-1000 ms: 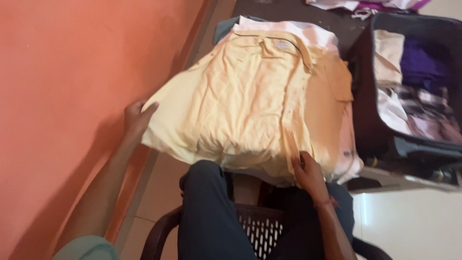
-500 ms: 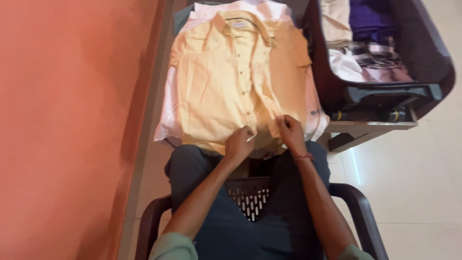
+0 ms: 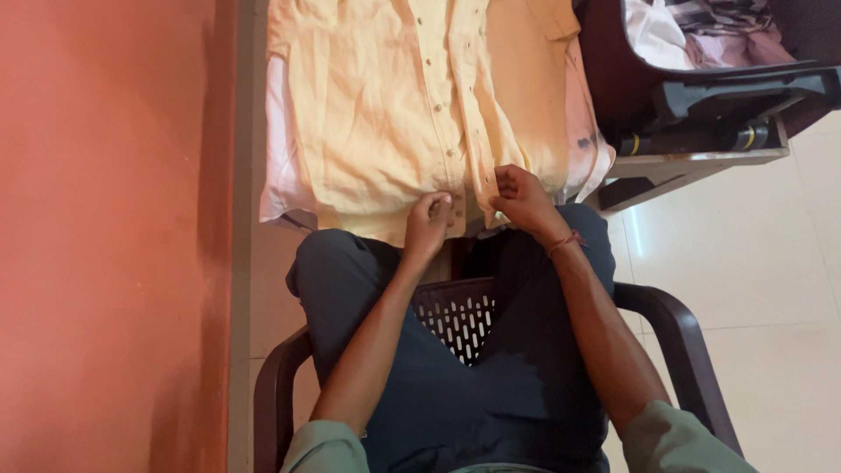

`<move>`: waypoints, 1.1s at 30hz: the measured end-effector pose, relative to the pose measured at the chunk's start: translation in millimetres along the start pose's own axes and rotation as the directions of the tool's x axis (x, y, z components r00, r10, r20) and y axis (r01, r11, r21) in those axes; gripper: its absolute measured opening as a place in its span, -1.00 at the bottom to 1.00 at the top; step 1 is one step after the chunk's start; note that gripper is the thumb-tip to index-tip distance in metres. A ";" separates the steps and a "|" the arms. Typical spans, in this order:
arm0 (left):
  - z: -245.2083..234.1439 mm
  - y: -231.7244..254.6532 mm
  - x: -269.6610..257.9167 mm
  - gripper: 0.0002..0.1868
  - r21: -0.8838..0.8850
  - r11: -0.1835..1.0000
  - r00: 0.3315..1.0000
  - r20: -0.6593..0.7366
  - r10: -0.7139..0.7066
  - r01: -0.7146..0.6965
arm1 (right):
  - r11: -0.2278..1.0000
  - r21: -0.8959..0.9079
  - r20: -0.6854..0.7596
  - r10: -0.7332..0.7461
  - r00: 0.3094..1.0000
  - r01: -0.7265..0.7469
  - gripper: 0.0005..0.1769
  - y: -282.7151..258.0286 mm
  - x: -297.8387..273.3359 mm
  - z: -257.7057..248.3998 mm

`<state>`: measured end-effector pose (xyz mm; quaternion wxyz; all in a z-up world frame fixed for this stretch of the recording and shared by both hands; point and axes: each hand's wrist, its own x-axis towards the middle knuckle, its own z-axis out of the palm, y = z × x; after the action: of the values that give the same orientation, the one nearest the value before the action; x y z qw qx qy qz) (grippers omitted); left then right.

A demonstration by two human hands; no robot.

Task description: The person buttons a yellow shirt and then folds it, before beginning to button a white shirt.

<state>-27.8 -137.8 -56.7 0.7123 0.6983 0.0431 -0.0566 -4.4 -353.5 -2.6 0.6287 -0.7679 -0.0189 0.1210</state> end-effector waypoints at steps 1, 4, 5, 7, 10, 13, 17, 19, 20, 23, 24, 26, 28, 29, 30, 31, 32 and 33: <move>1.6 -1.4 3.3 -0.67 0.061 0.996 0.996 -0.042 0.075 -0.072 | 1.000 0.007 0.009 0.008 1.000 -0.008 -0.51 -1.5 -0.8 1.2; 7.5 2.7 3.1 -0.73 0.192 0.963 0.967 -0.134 0.218 -0.191 | 0.996 -0.078 0.016 -0.039 0.999 0.041 -0.47 -6.7 -3.6 2.8; 8.8 6.7 0.9 -0.74 0.197 0.964 0.965 -0.157 0.211 -0.179 | 0.991 -0.128 0.014 -0.034 0.999 0.036 -0.47 -8.3 -4.5 4.0; 11.4 13.6 -2.3 -0.74 0.234 0.963 0.963 -0.195 0.185 -0.137 | 0.973 -0.228 0.012 -0.021 1.000 0.024 -0.49 -8.2 -7.1 6.8; 15.2 12.4 -1.0 -0.74 0.295 0.952 0.957 -0.246 0.155 -0.078 | 0.939 -0.344 -0.022 -0.017 1.000 0.008 -0.59 -3.0 -8.2 9.6; 16.8 0.8 2.1 -0.74 0.284 0.956 0.950 -0.273 0.151 -0.070 | 0.895 -0.445 -0.081 -0.015 0.997 -0.023 -0.62 -7.6 -10.5 10.9; 18.5 -13.9 5.7 -0.73 0.260 0.963 0.958 -0.252 0.139 -0.072 | 0.960 -0.281 0.160 0.024 0.987 0.022 -0.51 -38.3 -17.3 19.1; 22.3 -17.0 7.1 -0.73 0.107 0.994 0.964 -0.258 0.060 -0.033 | 0.998 0.038 0.249 0.037 0.968 -0.048 -0.45 -50.4 -25.5 25.7; 24.6 -17.4 6.2 -0.73 -0.043 0.999 0.967 -0.253 -0.027 0.016 | 0.992 0.078 0.211 0.076 0.974 -0.094 -0.54 -53.6 -25.8 27.4; 27.0 -11.1 -4.1 -0.70 -0.214 0.976 0.985 -0.158 -0.065 0.030 | 0.975 0.153 0.107 0.149 0.983 -0.164 -0.73 -48.4 -24.1 29.0; 26.9 -6.3 -9.3 -0.67 -0.226 0.974 0.992 -0.119 -0.040 0.013 | 0.980 0.140 0.073 0.135 0.988 -0.144 -0.77 -44.6 -22.4 25.8; 23.6 7.1 -20.1 -0.62 -0.087 0.992 0.993 -0.079 0.088 -0.095 | 0.988 0.132 0.044 0.074 0.996 -0.080 -0.81 -35.9 -16.8 24.7; 20.6 23.7 -26.7 -0.62 0.111 0.992 0.998 0.019 0.060 -0.062 | 0.991 0.137 0.059 -0.005 0.998 -0.003 -0.81 -26.5 -14.7 24.7; 15.2 32.3 -26.9 -0.64 0.245 0.969 0.997 0.074 -0.034 0.015 | 0.997 0.066 0.033 -0.040 0.999 0.038 -0.79 -23.0 -14.4 24.6; 10.5 39.6 -28.0 -0.65 0.377 0.923 0.984 0.116 -0.134 0.081 | 0.997 -0.006 0.011 -0.077 0.997 0.078 -0.78 -20.0 -15.1 25.2; 7.9 44.9 -29.9 -0.62 0.491 0.868 0.966 0.181 -0.183 0.073 | 0.990 -0.080 -0.005 -0.117 0.993 0.117 -0.76 -18.1 -15.4 25.2; 5.7 48.0 -31.6 -0.58 0.597 0.801 0.942 0.237 -0.240 0.054 | 0.984 -0.160 -0.040 -0.089 0.995 0.082 -0.74 -17.0 -16.3 24.4; 3.9 49.1 -33.2 -0.54 0.692 0.722 0.910 0.283 -0.303 0.026 | 0.971 -0.236 -0.076 -0.063 0.995 0.043 -0.72 -16.0 -18.0 24.0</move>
<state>-53.8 -140.1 -3.4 0.3970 0.8769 -0.0548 -0.2656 -24.9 -330.4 11.5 0.5370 -0.8403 -0.0273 0.0690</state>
